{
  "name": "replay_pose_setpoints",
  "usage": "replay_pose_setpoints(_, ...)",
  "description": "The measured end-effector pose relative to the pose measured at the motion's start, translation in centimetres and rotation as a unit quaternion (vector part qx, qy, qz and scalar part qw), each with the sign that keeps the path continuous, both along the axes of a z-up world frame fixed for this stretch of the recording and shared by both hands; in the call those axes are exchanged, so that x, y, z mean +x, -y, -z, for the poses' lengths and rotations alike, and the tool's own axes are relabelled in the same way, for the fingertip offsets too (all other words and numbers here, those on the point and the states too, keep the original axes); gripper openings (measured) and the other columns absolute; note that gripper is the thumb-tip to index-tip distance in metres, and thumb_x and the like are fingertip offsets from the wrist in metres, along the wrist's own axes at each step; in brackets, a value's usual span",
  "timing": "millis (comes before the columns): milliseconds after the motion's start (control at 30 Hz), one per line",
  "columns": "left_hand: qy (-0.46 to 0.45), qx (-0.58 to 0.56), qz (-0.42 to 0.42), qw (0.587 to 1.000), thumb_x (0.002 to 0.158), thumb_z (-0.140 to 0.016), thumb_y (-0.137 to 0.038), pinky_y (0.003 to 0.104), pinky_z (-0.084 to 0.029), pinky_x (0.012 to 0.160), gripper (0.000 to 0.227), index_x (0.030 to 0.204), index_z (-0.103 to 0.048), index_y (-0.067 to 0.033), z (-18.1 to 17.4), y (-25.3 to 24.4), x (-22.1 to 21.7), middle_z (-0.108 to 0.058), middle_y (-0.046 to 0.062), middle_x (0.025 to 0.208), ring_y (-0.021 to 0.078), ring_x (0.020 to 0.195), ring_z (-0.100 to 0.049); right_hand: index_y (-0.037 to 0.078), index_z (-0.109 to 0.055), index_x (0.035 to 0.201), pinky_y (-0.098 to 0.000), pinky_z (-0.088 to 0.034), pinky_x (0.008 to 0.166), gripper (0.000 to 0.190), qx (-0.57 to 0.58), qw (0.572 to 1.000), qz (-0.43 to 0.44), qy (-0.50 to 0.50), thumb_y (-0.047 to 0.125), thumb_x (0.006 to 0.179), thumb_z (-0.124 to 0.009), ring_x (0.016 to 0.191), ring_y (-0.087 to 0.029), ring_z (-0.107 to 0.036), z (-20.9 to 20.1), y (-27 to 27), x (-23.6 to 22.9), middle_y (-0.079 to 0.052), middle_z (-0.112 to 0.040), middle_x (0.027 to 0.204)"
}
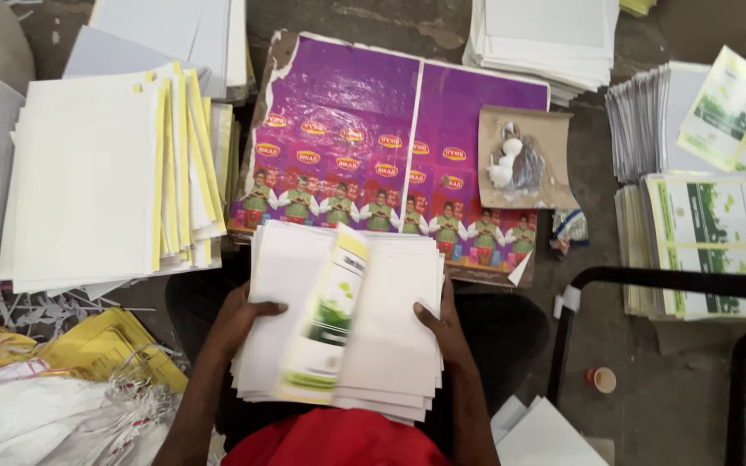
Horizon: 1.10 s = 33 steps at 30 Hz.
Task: The person sits on the floor and assembles booklets by placing a stack of white pages into a printed cover, folding the cover over the pages, and applying glue to the spine to secure the binding. The person repeats this process for multiple booklets.
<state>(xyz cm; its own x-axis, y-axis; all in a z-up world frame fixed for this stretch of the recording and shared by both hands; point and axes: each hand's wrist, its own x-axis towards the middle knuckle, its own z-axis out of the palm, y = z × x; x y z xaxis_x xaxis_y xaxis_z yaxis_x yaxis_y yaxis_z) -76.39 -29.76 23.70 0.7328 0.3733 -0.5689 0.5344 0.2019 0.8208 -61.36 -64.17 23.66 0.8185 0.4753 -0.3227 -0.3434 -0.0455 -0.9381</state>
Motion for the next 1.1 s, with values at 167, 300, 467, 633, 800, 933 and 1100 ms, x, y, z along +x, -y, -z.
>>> replay_pose_setpoints(167,-0.025,-0.01,0.004,1.0,0.066,-0.081,-0.012,0.036,-0.057,0.08,0.066,0.127,-0.063,0.0058,0.0,0.1,-0.3,-0.076,0.02,0.105,0.0283,0.087,-0.074,0.014,0.008,0.159,-0.0448,-0.042,0.11,0.102,-0.075,0.993,-0.01,0.095,0.03,0.093,-0.068,0.144,-0.034,-0.039,1.6,1.3,-0.4,-0.018,-0.011,0.167)
replay_pose_setpoints(300,-0.009,-0.012,-0.001,1.0,0.065,-0.081,-0.012,0.037,-0.057,0.08,0.07,0.129,-0.061,0.0072,-0.2,0.2,-0.1,-0.076,0.021,0.105,0.0291,0.088,-0.074,0.016,0.0,0.171,-0.0415,-0.041,0.113,0.098,-0.018,0.998,0.034,-0.043,0.046,0.098,-0.058,0.145,-0.035,-0.047,1.4,1.8,-0.7,-0.025,-0.044,0.16)
replay_pose_setpoints(467,-0.026,-0.017,0.002,1.0,0.065,-0.082,-0.014,0.039,-0.058,0.08,0.076,0.133,-0.058,0.0076,-0.5,0.0,-0.2,-0.075,0.025,0.106,0.0324,0.087,-0.074,0.012,-0.005,0.164,-0.0428,-0.043,0.111,0.112,-0.096,0.995,0.019,0.013,0.028,0.083,-0.08,0.142,-0.034,-0.047,1.3,1.1,-1.1,-0.029,-0.045,0.153)
replay_pose_setpoints(633,-0.035,-0.004,0.014,0.999,0.065,-0.084,-0.019,0.038,-0.057,0.088,0.084,0.139,-0.051,0.0039,-1.0,0.2,-0.2,-0.073,0.023,0.116,0.0298,0.099,-0.074,0.003,-0.024,0.157,-0.0417,-0.052,0.101,0.099,-0.083,0.994,0.041,-0.051,0.021,0.079,-0.082,0.127,-0.032,-0.059,1.7,0.7,-0.7,-0.027,-0.057,0.141)
replay_pose_setpoints(800,0.003,0.027,0.026,0.999,0.068,-0.089,-0.026,0.037,-0.056,0.091,0.085,0.138,-0.052,0.0045,-1.3,0.9,-0.7,-0.072,0.021,0.119,0.0274,0.106,-0.071,-0.005,-0.035,0.151,-0.0426,-0.057,0.096,0.096,-0.094,0.985,0.031,-0.145,0.022,0.074,-0.085,0.116,-0.034,-0.067,1.9,0.5,-0.3,-0.027,-0.064,0.13)
replay_pose_setpoints(933,-0.004,0.045,0.004,0.999,0.073,-0.086,-0.026,0.037,-0.056,0.09,0.076,0.135,-0.056,0.0048,-1.9,1.5,-0.8,-0.074,0.021,0.117,0.0275,0.105,-0.072,-0.002,-0.034,0.148,-0.0419,-0.058,0.094,0.096,-0.125,0.989,0.015,-0.081,0.021,0.072,-0.087,0.115,-0.031,-0.067,0.6,-0.1,-0.7,-0.023,-0.064,0.127)
replay_pose_setpoints(1100,0.076,0.067,-0.001,0.995,0.072,-0.086,-0.02,0.037,-0.057,0.088,0.075,0.136,-0.056,0.003,-4.0,2.2,-1.7,-0.073,0.019,0.116,0.0262,0.104,-0.072,0.0,-0.035,0.145,-0.0406,-0.059,0.091,0.092,-0.122,0.992,0.041,-0.007,0.015,0.07,-0.087,0.11,-0.03,-0.069,-3.2,-0.1,-2.3,-0.023,-0.066,0.122)
